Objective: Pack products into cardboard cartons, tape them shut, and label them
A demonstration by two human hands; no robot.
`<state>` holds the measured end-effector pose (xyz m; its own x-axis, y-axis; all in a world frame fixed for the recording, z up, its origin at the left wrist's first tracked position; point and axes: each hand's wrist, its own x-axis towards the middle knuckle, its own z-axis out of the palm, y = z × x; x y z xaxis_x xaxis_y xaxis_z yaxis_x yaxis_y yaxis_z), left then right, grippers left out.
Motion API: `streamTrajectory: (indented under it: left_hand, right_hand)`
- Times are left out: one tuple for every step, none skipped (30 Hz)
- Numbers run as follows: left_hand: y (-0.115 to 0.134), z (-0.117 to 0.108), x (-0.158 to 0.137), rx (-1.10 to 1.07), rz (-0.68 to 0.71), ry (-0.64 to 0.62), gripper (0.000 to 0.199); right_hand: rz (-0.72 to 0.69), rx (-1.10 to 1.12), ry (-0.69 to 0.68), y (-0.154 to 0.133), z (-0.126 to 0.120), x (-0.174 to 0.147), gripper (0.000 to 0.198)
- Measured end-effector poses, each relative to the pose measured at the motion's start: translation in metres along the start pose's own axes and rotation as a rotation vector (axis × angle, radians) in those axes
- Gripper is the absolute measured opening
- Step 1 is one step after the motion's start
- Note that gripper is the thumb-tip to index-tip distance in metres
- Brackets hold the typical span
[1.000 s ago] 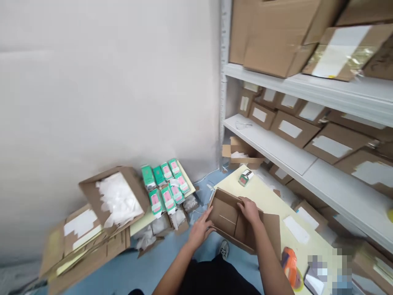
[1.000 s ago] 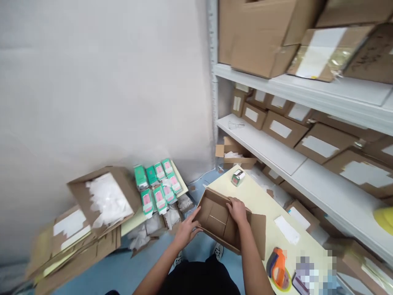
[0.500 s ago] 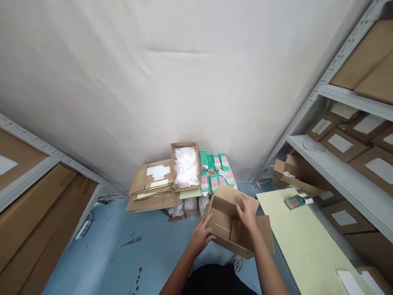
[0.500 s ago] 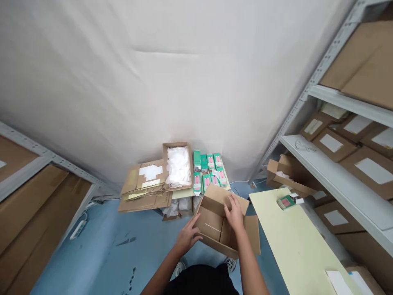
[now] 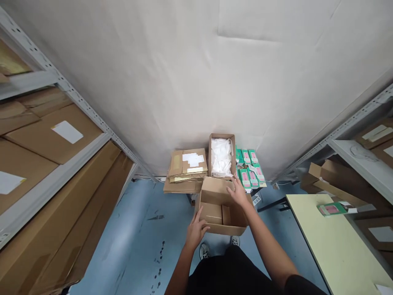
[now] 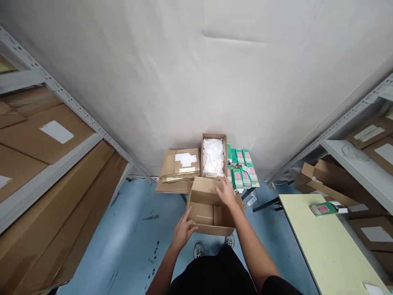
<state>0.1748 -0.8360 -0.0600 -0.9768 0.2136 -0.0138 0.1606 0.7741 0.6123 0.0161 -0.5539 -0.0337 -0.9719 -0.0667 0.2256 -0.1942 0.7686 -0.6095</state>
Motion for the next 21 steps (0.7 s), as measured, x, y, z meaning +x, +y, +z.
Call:
streamTrajectory:
  left_hand:
    - [-0.005,-0.001,0.000,-0.001,-0.013,-0.001,0.004]
    - [-0.009,-0.002,0.001,-0.003,-0.024,-0.005,0.004]
    - [-0.012,-0.002,0.003,-0.005,-0.033,-0.009,0.004]
    - [-0.013,-0.002,0.005,-0.010,-0.040,-0.013,0.004]
    - [-0.013,-0.002,0.008,-0.015,-0.046,-0.018,0.004]
    - [-0.013,-0.002,0.011,-0.020,-0.048,-0.024,0.004]
    - [-0.011,-0.002,0.014,-0.024,-0.051,-0.029,0.004]
    - [-0.008,-0.002,0.017,-0.027,-0.055,-0.034,0.003]
    - [-0.006,-0.001,0.020,-0.029,-0.061,-0.039,0.003]
    - [-0.004,-0.001,0.022,-0.028,-0.070,-0.043,0.003]
    - [-0.002,0.000,0.024,-0.025,-0.079,-0.047,0.002]
    - [0.000,0.001,0.025,-0.022,-0.088,-0.051,0.003]
    - [0.001,0.002,0.027,-0.018,-0.094,-0.058,0.003]
    - [0.001,0.003,0.029,-0.015,-0.097,-0.065,0.003]
    - [0.001,0.004,0.030,-0.013,-0.099,-0.071,0.003]
    - [0.001,0.005,0.032,-0.013,-0.101,-0.077,0.003]
    - [0.000,0.006,0.033,-0.013,-0.103,-0.078,0.003]
    - [0.000,0.007,0.035,-0.013,-0.105,-0.076,0.004]
    - [-0.001,0.008,0.037,-0.014,-0.108,-0.074,0.004]
    - [-0.001,0.009,0.038,-0.016,-0.108,-0.073,0.005]
    - [-0.001,0.009,0.039,-0.020,-0.109,-0.073,0.006]
  right_hand:
    - [0.000,-0.025,-0.016,-0.001,0.003,0.012,0.060]
    - [0.009,-0.051,-0.037,0.000,0.006,0.025,0.061]
    - [0.027,-0.077,-0.061,0.002,0.009,0.038,0.061]
    - [0.052,-0.104,-0.089,0.005,0.012,0.051,0.061]
    - [0.079,-0.130,-0.122,0.008,0.016,0.063,0.062]
    - [0.105,-0.156,-0.159,0.011,0.020,0.076,0.062]
    - [0.132,-0.180,-0.200,0.015,0.025,0.088,0.063]
    - [0.156,-0.200,-0.245,0.019,0.030,0.099,0.064]
    - [0.178,-0.217,-0.291,0.023,0.036,0.110,0.065]
    - [0.196,-0.230,-0.339,0.027,0.043,0.120,0.066]
    - [0.209,-0.238,-0.386,0.031,0.049,0.130,0.067]
    - [0.220,-0.243,-0.429,0.036,0.056,0.138,0.069]
    - [0.232,-0.249,-0.467,0.040,0.063,0.145,0.070]
    - [0.244,-0.255,-0.498,0.045,0.070,0.151,0.071]
    - [0.258,-0.263,-0.521,0.049,0.076,0.156,0.071]
    - [0.273,-0.270,-0.538,0.053,0.082,0.160,0.070]
    - [0.286,-0.276,-0.551,0.055,0.087,0.163,0.069]
    - [0.295,-0.279,-0.559,0.058,0.092,0.165,0.067]
    - [0.296,-0.278,-0.565,0.059,0.095,0.167,0.064]
    - [0.292,-0.274,-0.568,0.060,0.097,0.168,0.060]
    - [0.285,-0.271,-0.569,0.060,0.098,0.170,0.055]
